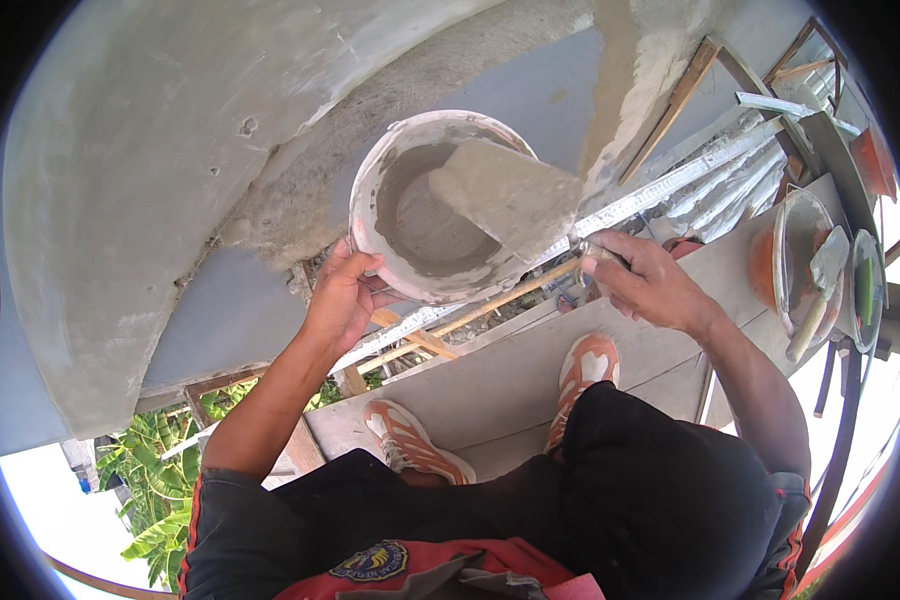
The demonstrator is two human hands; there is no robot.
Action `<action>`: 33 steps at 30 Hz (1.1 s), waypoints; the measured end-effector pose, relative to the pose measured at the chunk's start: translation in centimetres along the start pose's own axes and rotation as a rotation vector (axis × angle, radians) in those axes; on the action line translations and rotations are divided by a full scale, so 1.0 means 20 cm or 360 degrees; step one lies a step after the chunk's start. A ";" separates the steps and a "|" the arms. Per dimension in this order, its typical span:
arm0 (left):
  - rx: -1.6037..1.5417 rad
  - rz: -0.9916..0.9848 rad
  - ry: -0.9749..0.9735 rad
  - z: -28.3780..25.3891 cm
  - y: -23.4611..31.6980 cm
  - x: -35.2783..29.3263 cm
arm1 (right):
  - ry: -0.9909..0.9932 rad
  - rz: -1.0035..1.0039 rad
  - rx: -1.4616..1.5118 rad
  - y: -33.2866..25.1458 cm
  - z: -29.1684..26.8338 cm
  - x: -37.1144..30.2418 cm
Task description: The person applies plaster to a curved wall using a trowel, smoothing the surface and filling gaps. They retrieve more plaster from a bucket and continue applying it to different sections of the wall.
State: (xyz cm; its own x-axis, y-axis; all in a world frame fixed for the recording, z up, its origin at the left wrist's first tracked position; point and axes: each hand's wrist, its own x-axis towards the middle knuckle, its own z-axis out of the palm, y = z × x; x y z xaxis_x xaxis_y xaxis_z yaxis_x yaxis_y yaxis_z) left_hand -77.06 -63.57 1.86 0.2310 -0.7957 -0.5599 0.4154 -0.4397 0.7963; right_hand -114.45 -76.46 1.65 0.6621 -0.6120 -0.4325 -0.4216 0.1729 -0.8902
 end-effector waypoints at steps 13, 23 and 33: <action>0.0142 -0.0236 0.0073 -0.46 0.22 -0.42 | -0.0399 0.0046 -0.0240 -0.43 0.12 0.03; -0.0141 -0.0087 -0.0074 -0.65 0.11 -0.47 | -0.0702 0.0040 -0.0735 -0.89 0.23 0.00; 0.0059 -0.0138 -0.0038 -0.81 -0.07 -0.28 | -0.0780 -0.0045 -0.0461 -0.59 0.39 -0.01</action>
State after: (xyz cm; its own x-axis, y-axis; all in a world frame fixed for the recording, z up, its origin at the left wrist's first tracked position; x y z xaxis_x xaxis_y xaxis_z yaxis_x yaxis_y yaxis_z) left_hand -64.76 -51.72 0.17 0.1743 -0.7637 -0.6216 0.3998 -0.5220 0.7534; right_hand -104.70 -72.31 11.08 0.8565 -0.1718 -0.4867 -0.5066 -0.0993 -0.8565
